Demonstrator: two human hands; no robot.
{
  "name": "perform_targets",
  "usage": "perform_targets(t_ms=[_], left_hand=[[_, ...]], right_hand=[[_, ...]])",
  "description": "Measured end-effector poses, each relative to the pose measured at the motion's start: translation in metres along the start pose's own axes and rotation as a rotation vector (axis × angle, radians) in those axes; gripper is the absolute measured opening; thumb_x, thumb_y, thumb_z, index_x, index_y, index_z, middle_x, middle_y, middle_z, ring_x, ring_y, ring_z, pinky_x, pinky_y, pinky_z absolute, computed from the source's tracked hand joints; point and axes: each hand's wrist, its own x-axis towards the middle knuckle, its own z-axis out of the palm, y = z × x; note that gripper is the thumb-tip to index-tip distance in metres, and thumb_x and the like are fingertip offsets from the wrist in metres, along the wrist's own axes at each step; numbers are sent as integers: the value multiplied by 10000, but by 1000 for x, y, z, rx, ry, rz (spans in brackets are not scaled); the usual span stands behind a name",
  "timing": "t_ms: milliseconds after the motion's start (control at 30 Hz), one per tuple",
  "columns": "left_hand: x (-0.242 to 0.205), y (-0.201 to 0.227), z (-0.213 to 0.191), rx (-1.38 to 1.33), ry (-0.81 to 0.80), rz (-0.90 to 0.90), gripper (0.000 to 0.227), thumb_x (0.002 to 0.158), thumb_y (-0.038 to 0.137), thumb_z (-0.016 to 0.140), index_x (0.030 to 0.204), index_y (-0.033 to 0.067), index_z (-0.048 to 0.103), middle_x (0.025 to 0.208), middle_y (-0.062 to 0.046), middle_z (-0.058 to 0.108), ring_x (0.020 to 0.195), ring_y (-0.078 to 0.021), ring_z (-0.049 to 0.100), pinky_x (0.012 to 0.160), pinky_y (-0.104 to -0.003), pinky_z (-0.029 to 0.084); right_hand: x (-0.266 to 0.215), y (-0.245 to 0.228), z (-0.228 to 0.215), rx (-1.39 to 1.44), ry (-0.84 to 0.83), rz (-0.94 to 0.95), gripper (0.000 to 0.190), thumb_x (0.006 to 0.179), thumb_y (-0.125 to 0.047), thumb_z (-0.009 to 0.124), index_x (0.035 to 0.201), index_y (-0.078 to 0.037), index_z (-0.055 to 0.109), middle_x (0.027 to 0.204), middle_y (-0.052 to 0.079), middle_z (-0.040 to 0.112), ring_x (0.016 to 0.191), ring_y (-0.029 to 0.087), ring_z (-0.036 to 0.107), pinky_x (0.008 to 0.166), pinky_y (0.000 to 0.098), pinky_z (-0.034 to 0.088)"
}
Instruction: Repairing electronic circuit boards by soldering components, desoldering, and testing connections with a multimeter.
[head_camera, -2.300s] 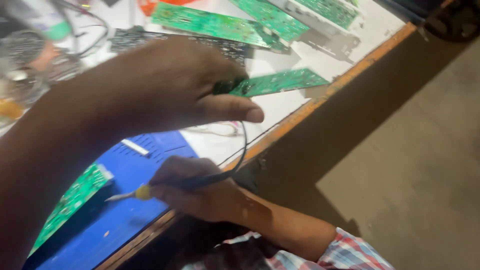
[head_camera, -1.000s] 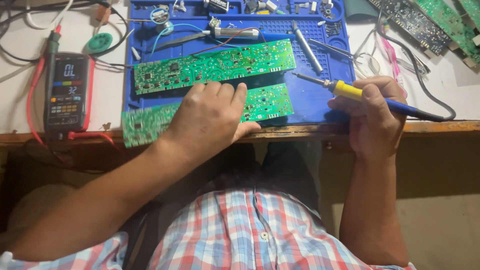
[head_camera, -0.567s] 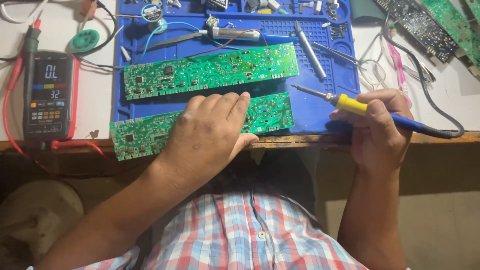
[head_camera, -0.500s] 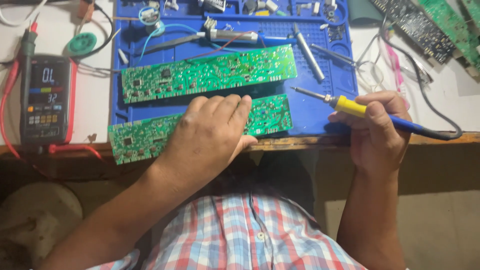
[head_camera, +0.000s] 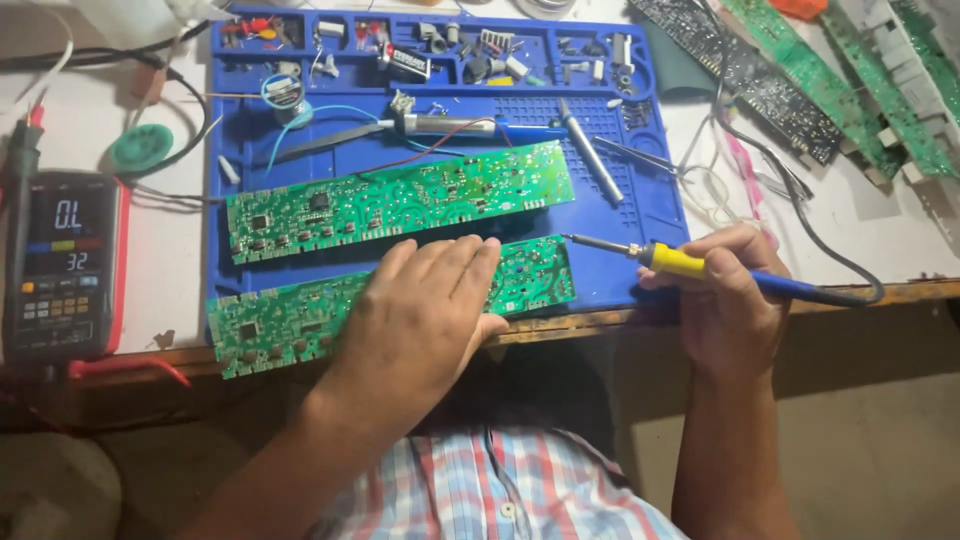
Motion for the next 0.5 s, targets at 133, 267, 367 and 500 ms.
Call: perform_targets(t_ms=[133,267,367,500], left_hand=[[0,3,4,-1,-5,-49,888,882,606,947,1581,104,730,1486,-47,800,1337,-235,751,1202,-503,562],[0,2,4,28,1,-44,893,878,624,955,1576,109,742,1460,-32,801,1306,-218,757,1194,-475,561],[0,2,5,17,24,-35,897,868,625,970,1563,102,751,1439,-37,803,1277,-223,760,1189,-477,565],[-1,3,1,31,1,-42,888,888,618,942,1582,107,729,1490,-43,786,1344,-235,739,1213,-498,547]], right_hand=[[-1,-5,5,-24,-25,-54,199,1104,-209,695,1141,-14,692,854,244,774,762,404,849,814,441,748],[-2,-5,4,-14,-33,-54,205,1092,-228,698,1126,-26,710,888,248,790,785,388,844,856,485,758],[-3,-4,4,-33,-2,-68,201,1080,-224,698,1110,-25,702,861,239,776,763,391,832,835,476,746],[-3,-1,3,37,21,-78,194,1102,-198,672,1117,-5,688,870,255,776,777,416,837,852,489,746]])
